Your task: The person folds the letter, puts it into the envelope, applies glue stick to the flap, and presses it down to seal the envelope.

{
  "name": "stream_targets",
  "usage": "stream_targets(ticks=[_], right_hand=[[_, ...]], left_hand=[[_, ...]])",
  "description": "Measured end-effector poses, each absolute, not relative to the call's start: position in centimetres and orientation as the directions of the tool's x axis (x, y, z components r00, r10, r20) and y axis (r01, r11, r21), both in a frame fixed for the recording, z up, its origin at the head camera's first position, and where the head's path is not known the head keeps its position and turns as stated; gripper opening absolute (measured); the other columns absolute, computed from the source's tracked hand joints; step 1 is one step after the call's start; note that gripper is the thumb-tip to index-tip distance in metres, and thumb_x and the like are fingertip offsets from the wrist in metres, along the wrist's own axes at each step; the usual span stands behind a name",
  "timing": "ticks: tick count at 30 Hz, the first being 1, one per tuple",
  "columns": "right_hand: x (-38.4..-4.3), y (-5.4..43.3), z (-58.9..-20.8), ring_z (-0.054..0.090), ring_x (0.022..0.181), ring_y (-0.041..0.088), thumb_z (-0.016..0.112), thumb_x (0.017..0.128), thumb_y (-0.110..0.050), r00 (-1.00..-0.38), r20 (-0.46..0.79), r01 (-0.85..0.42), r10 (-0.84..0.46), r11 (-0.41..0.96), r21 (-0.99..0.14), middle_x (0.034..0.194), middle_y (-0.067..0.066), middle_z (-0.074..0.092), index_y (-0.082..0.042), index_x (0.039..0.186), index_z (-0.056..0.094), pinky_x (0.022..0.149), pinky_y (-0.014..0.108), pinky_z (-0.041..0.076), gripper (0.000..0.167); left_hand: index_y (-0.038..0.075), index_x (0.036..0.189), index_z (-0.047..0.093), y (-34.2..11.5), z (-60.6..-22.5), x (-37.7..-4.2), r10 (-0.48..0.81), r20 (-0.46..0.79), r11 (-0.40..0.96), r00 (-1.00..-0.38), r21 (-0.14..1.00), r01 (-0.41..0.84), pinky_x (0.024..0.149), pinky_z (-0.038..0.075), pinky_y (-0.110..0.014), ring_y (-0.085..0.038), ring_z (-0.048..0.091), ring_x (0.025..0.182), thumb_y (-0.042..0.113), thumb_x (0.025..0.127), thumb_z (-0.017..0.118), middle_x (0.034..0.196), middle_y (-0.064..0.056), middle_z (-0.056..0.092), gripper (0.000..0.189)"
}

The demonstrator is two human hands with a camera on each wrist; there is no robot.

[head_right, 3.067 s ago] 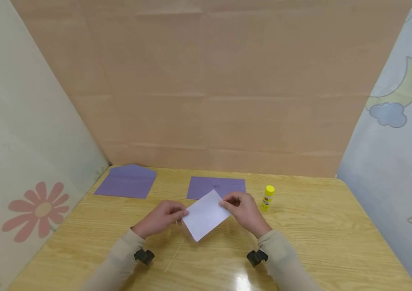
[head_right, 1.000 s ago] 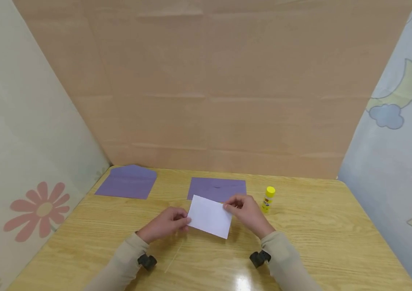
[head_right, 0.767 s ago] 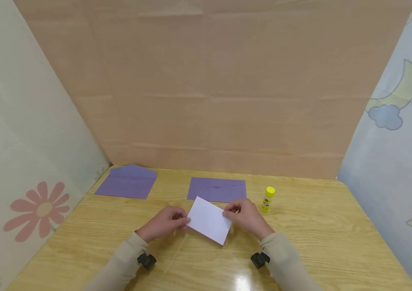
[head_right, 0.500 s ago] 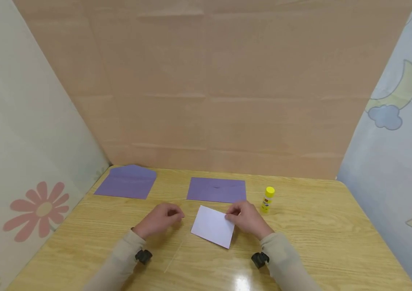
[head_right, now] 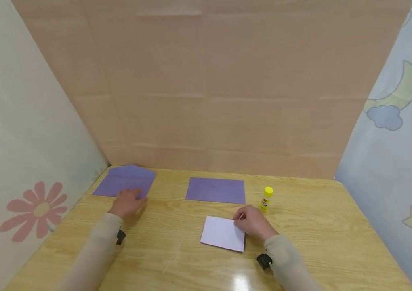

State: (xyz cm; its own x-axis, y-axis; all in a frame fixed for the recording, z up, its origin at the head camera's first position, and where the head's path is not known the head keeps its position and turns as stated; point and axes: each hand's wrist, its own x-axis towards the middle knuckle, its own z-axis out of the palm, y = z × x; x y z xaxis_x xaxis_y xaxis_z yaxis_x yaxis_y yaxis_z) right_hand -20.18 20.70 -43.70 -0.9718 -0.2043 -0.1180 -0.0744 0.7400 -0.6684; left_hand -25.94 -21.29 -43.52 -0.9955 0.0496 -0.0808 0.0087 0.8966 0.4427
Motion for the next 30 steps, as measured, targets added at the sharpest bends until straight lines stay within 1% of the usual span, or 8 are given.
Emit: stream_targets(ticks=[3, 7, 11, 16, 19, 21, 24, 30], right_hand=[[-20.1, 20.9, -43.7, 0.056, 0.083, 0.019, 0.071, 0.086, -0.006, -0.976, -0.118, -0.069, -0.184, 0.772, -0.631, 0.089, 0.002, 0.064, -0.011, 0.090, 0.073, 0.071, 0.036, 0.049, 0.007], [-19.9, 21.2, -43.7, 0.056, 0.085, 0.020, 0.069, 0.085, -0.003, -0.978, -0.101, -0.085, -0.181, 0.793, -0.603, 0.092, 0.003, 0.065, -0.012, 0.089, 0.073, 0.074, 0.039, 0.050, 0.010], [-19.8, 21.4, -43.7, 0.055, 0.084, 0.020, 0.067, 0.085, -0.001, -0.979, -0.092, -0.089, -0.180, 0.792, -0.604, 0.091, 0.002, 0.065, -0.012, 0.087, 0.072, 0.073, 0.038, 0.049, 0.012], [-19.7, 21.5, -43.8, 0.054, 0.082, 0.020, 0.067, 0.085, 0.001, -0.981, -0.100, -0.071, -0.167, 0.783, -0.618, 0.089, 0.002, 0.065, -0.011, 0.085, 0.071, 0.072, 0.036, 0.048, 0.013], [-19.7, 21.5, -43.8, 0.054, 0.082, 0.020, 0.067, 0.086, 0.000, -0.982, -0.099, -0.066, -0.162, 0.780, -0.623, 0.088, 0.002, 0.065, -0.011, 0.084, 0.071, 0.071, 0.035, 0.048, 0.013], [-19.7, 21.5, -43.9, 0.054, 0.082, 0.020, 0.068, 0.087, -0.002, -0.981, -0.092, -0.076, -0.170, 0.779, -0.622, 0.087, 0.001, 0.065, -0.010, 0.085, 0.071, 0.071, 0.035, 0.048, 0.008], [-19.7, 21.4, -43.9, 0.054, 0.081, 0.019, 0.072, 0.086, -0.006, -0.981, -0.090, -0.079, -0.172, 0.777, -0.624, 0.086, 0.000, 0.064, -0.009, 0.085, 0.070, 0.070, 0.034, 0.048, 0.003], [-19.8, 21.5, -43.9, 0.056, 0.081, 0.018, 0.074, 0.083, -0.006, -0.982, -0.090, -0.073, -0.165, 0.775, -0.627, 0.085, 0.001, 0.065, -0.011, 0.085, 0.071, 0.068, 0.033, 0.049, 0.006]], left_hand=[[0.001, 0.149, 0.042, -22.3, -44.1, -26.5, 0.032, -0.134, 0.909, -0.990, 0.415, -0.026, 0.104, 0.025, -0.076, -0.062, 0.016, 0.141, 0.043, 0.099, 0.050, 0.155, -0.035, 0.027, 0.066], [-0.001, 0.149, 0.042, -22.8, -44.1, -26.3, 0.033, -0.176, 0.911, -0.984, 0.410, -0.042, 0.104, 0.021, -0.079, -0.063, 0.014, 0.141, 0.045, 0.099, 0.049, 0.156, -0.035, 0.025, 0.069], [-0.001, 0.146, 0.046, -22.6, -43.7, -25.7, 0.042, -0.190, 0.914, -0.981, 0.405, -0.040, 0.102, 0.022, -0.079, -0.064, 0.022, 0.136, 0.044, 0.098, 0.050, 0.152, -0.035, 0.032, 0.066], [0.001, 0.139, 0.054, -22.0, -43.5, -24.8, 0.064, -0.174, 0.944, -0.983, 0.331, 0.003, 0.095, 0.033, -0.074, -0.060, 0.037, 0.126, 0.042, 0.096, 0.054, 0.140, -0.036, 0.045, 0.060], [0.002, 0.134, 0.058, -21.4, -43.3, -24.0, 0.083, -0.161, 0.956, -0.984, 0.292, 0.033, 0.093, 0.036, -0.073, -0.059, 0.041, 0.124, 0.041, 0.094, 0.058, 0.135, -0.035, 0.049, 0.057], [0.002, 0.131, 0.061, -20.9, -43.1, -23.2, 0.097, -0.150, 0.960, -0.984, 0.275, 0.053, 0.092, 0.038, -0.073, -0.060, 0.042, 0.123, 0.040, 0.092, 0.061, 0.133, -0.035, 0.052, 0.054], [0.003, 0.127, 0.065, -20.1, -42.6, -22.0, 0.114, -0.134, 0.963, -0.984, 0.260, 0.076, 0.092, 0.039, -0.073, -0.059, 0.043, 0.123, 0.038, 0.089, 0.065, 0.130, -0.034, 0.055, 0.052], [0.005, 0.119, 0.068, -18.1, -41.9, -19.7, 0.170, -0.115, 0.959, -0.979, 0.248, 0.137, 0.094, 0.035, -0.074, -0.056, 0.047, 0.119, 0.037, 0.085, 0.071, 0.121, -0.030, 0.060, 0.047]])
